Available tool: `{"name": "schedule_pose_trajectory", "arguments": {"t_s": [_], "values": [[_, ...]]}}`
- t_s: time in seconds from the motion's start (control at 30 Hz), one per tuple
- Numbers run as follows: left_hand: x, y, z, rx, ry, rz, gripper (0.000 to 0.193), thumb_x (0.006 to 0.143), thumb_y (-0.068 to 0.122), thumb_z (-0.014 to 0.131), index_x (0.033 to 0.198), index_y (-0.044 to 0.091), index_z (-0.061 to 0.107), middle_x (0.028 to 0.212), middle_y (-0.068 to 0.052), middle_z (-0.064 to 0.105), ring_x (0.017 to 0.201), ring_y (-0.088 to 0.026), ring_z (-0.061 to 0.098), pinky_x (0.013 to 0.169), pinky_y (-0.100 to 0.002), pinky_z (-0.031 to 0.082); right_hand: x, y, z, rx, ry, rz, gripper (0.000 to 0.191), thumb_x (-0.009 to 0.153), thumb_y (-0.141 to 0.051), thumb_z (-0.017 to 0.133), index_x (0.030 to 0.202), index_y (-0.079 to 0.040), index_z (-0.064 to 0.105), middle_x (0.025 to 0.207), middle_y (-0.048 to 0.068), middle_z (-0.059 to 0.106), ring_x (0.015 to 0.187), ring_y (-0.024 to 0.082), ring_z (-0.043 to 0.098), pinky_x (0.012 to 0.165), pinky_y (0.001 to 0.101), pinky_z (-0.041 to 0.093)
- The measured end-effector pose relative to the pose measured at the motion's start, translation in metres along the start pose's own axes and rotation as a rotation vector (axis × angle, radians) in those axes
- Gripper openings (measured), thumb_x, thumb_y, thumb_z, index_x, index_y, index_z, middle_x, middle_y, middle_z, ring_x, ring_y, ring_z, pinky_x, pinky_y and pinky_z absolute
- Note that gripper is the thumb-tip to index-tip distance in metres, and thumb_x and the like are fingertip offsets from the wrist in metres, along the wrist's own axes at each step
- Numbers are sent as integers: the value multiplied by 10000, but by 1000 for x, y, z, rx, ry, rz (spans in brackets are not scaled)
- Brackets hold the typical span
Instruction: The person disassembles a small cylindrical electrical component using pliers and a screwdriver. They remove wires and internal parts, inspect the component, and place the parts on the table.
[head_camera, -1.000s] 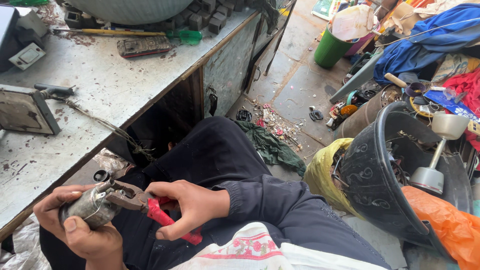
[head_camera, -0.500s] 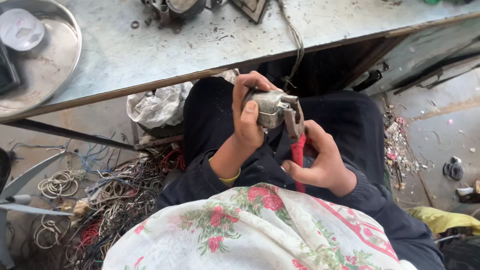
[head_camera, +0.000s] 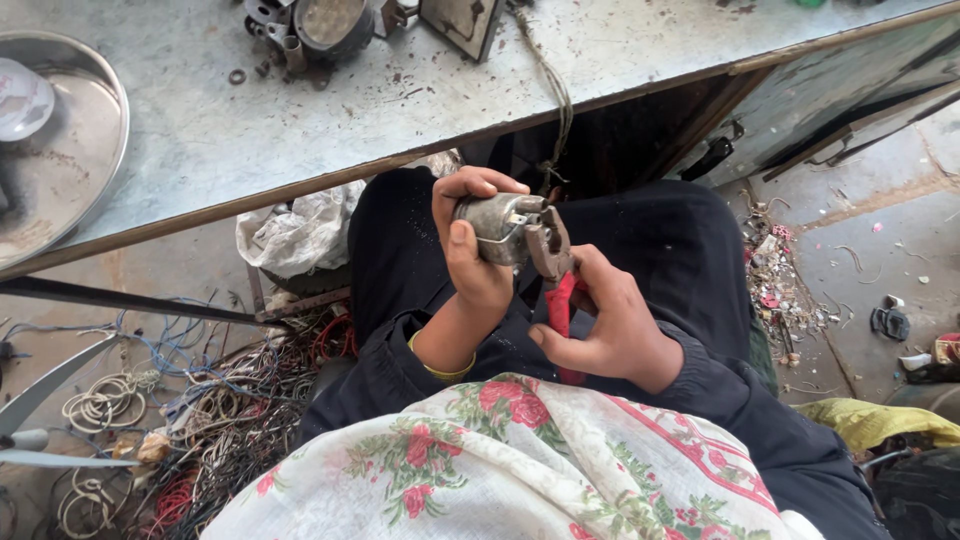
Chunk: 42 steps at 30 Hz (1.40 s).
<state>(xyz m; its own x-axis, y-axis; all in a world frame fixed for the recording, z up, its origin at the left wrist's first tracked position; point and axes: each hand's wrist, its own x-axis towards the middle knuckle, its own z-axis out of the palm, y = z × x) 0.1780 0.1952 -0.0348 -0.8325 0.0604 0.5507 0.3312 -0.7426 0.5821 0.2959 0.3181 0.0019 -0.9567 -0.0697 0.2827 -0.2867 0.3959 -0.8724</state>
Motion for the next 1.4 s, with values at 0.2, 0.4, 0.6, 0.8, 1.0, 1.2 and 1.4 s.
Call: {"name": "schedule_pose_trajectory", "arguments": {"t_s": [0.2,0.4,0.6,0.8,1.0,1.2,1.4], "values": [[2,-3,-6,-104,27,-49,377,1032,355,479,1171,5,468,1087,-163,550,939,-264,611,890,-396,541,8,-9,0,-122,72,-72,545,730,-191,869,1179,-13,617,885,47,639,734,76,630,690,246,561],[6,-3,-14,-5,59,48,507,1057,514,526,1168,28,436,1129,-136,524,979,-279,622,935,-441,571,7,-5,2,12,2,46,579,791,-274,879,1237,-45,590,902,19,631,796,67,601,741,260,555],[5,0,-7,361,48,185,618,1098,659,418,1190,53,345,1128,-145,462,1026,-255,591,894,-368,554,4,6,19,396,-59,112,719,871,-410,857,1354,-34,481,991,-22,552,902,39,515,796,216,484],[8,3,-10,487,32,205,614,1101,697,340,1166,87,327,1111,-170,531,995,-212,580,888,-328,508,2,6,19,309,-63,127,776,830,-451,853,1371,-29,491,955,-23,566,909,44,534,792,208,474],[6,2,-13,477,55,216,618,1115,699,349,1149,82,331,1133,-163,511,1002,-198,549,943,-319,471,2,7,20,335,-107,126,875,781,-482,867,1416,-23,477,994,-17,554,944,61,535,824,228,471],[6,6,-15,430,53,192,606,1123,683,384,1165,79,343,1136,-158,497,1019,-208,539,970,-346,466,0,26,33,763,-207,75,813,959,-329,799,1535,-22,314,1355,27,494,1271,40,490,1159,240,425],[6,7,-15,402,48,159,592,1135,671,397,1171,82,349,1098,-142,490,1021,-204,529,969,-341,448,-1,44,44,943,-197,94,729,995,-138,723,1586,-29,312,1379,40,494,1279,64,503,1171,271,442]]}}
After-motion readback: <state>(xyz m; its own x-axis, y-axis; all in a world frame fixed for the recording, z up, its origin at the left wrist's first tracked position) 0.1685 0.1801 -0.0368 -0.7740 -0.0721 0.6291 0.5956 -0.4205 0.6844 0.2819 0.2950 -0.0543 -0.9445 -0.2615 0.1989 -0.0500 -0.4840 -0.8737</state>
